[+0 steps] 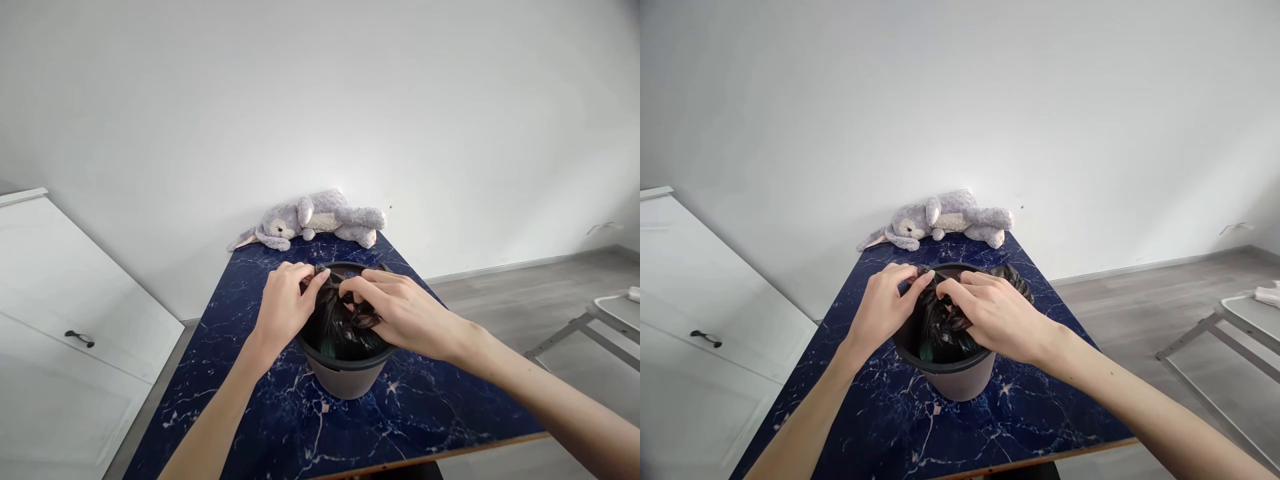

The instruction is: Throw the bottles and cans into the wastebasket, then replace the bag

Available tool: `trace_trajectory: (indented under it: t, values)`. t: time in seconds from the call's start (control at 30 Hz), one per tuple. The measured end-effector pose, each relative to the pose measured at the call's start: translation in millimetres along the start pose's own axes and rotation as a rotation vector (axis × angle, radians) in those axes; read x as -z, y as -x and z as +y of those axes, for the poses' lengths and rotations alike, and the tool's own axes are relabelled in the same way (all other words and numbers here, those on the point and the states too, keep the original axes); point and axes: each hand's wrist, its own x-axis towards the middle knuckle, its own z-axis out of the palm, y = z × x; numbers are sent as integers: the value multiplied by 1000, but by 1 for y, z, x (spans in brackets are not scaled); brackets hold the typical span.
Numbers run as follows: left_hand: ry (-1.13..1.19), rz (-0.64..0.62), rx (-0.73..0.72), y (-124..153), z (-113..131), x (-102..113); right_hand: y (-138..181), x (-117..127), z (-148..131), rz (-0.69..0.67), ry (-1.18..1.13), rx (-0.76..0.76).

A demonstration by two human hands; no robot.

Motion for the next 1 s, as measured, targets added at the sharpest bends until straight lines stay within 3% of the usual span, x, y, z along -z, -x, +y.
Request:
trace_trajectory:
  t: [0.53, 0.8, 1.0]
  values:
    - [-7, 118, 88, -4, -45, 1, 24, 22, -3, -111, -248, -124]
    - [254, 92, 110, 7, -24, 10, 6, 23, 10, -315, -210, -335]
    - [380, 83, 72, 14, -13, 16, -26, 2, 9, -430, -153, -207]
